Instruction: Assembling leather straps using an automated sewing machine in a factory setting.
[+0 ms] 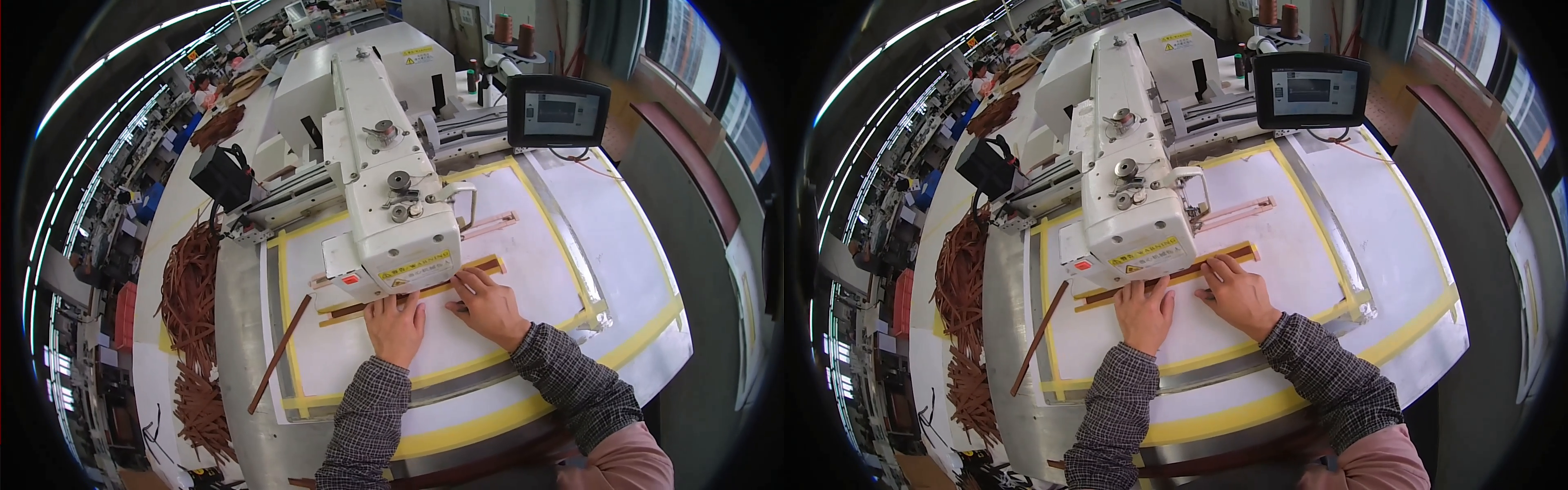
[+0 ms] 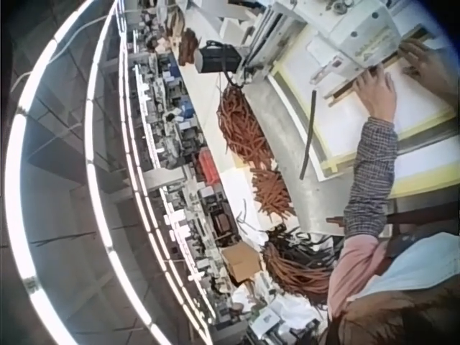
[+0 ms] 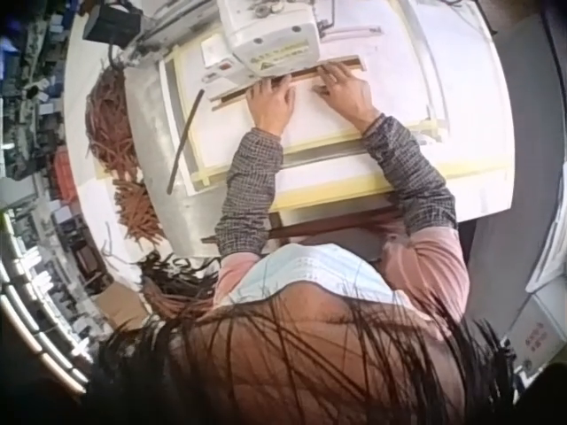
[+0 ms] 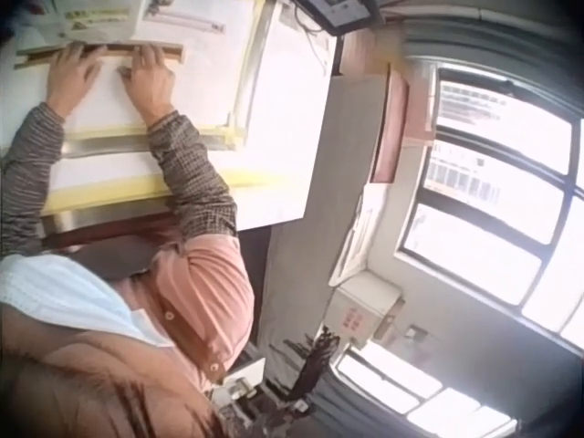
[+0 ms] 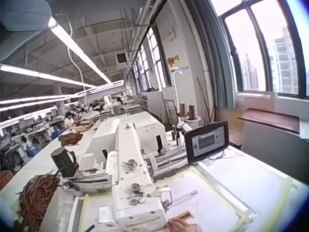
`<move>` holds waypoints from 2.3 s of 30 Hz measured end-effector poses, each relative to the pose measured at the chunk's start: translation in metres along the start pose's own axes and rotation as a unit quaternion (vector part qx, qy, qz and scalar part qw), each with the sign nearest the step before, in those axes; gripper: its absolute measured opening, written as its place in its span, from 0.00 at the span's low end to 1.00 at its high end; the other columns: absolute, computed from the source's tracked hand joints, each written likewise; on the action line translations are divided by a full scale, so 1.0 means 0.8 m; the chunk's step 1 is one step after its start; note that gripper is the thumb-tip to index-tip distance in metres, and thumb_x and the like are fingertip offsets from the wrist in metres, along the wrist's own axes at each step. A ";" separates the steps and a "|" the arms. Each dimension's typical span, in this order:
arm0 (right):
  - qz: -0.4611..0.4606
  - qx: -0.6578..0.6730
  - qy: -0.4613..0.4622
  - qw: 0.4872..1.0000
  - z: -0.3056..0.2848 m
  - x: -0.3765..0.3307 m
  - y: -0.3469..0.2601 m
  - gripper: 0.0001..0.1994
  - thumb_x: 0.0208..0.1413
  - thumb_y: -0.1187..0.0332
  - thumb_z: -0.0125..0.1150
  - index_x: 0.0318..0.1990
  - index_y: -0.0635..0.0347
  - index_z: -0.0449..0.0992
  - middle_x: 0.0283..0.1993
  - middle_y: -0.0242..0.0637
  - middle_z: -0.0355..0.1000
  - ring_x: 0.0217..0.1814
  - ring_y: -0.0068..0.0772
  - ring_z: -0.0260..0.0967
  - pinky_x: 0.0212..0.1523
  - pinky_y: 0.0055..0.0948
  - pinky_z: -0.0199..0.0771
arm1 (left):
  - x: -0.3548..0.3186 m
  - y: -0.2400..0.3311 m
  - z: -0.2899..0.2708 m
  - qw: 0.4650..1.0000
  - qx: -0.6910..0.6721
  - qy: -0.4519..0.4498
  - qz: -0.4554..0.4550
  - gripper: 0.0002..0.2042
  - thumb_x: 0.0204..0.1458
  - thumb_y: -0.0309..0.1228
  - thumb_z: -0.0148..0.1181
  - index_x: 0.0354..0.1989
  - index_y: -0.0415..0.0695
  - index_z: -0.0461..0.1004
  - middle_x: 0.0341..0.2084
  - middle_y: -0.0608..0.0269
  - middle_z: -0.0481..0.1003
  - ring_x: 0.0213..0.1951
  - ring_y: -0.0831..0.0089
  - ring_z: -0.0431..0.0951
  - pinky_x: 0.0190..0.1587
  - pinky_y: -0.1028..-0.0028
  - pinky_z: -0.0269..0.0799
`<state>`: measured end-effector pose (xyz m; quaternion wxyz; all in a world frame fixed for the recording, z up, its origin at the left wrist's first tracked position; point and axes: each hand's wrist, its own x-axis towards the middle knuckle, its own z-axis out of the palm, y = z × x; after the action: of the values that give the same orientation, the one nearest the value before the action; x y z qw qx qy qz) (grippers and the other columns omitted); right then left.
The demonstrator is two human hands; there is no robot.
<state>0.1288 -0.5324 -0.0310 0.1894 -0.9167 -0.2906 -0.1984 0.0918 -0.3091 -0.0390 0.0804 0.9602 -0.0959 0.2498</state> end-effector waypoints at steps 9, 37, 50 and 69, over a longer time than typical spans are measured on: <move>0.048 -0.014 -0.002 0.999 -0.011 -0.005 0.013 0.23 0.58 0.56 0.72 0.53 0.64 0.82 0.59 0.38 0.79 0.67 0.38 0.75 0.47 0.37 0.87 | -0.006 -0.010 -0.002 1.000 0.009 0.013 -0.027 0.14 0.56 0.36 0.66 0.50 0.50 0.86 0.49 0.54 0.77 0.55 0.51 0.75 0.56 0.51 0.67; -0.021 0.030 0.004 0.999 0.000 0.008 -0.020 0.21 0.56 0.60 0.75 0.54 0.58 0.83 0.57 0.34 0.82 0.62 0.36 0.78 0.47 0.34 0.87 | 0.006 0.007 0.004 0.999 -0.044 -0.009 0.003 0.21 0.57 0.36 0.67 0.61 0.56 0.83 0.50 0.53 0.76 0.55 0.49 0.73 0.56 0.50 0.67; -0.047 0.026 0.016 0.998 0.010 0.013 -0.040 0.20 0.52 0.65 0.76 0.52 0.57 0.84 0.56 0.33 0.82 0.59 0.35 0.79 0.44 0.33 0.87 | 0.005 0.010 -0.001 0.999 -0.032 -0.015 -0.012 0.19 0.56 0.29 0.64 0.57 0.54 0.84 0.47 0.58 0.77 0.55 0.54 0.75 0.57 0.55 0.70; 0.020 -0.032 -0.100 0.994 -0.029 0.024 -0.015 0.19 0.51 0.68 0.72 0.52 0.58 0.81 0.51 0.32 0.78 0.47 0.39 0.77 0.35 0.38 0.84 | -0.001 0.011 -0.001 0.997 -0.072 0.024 0.004 0.15 0.54 0.28 0.67 0.51 0.44 0.84 0.50 0.63 0.81 0.54 0.61 0.80 0.56 0.59 0.76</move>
<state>0.1300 -0.5255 0.0001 0.1342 -0.9431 -0.2830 -0.1113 0.0890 -0.3171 -0.0381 0.1507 0.9451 -0.1159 0.2659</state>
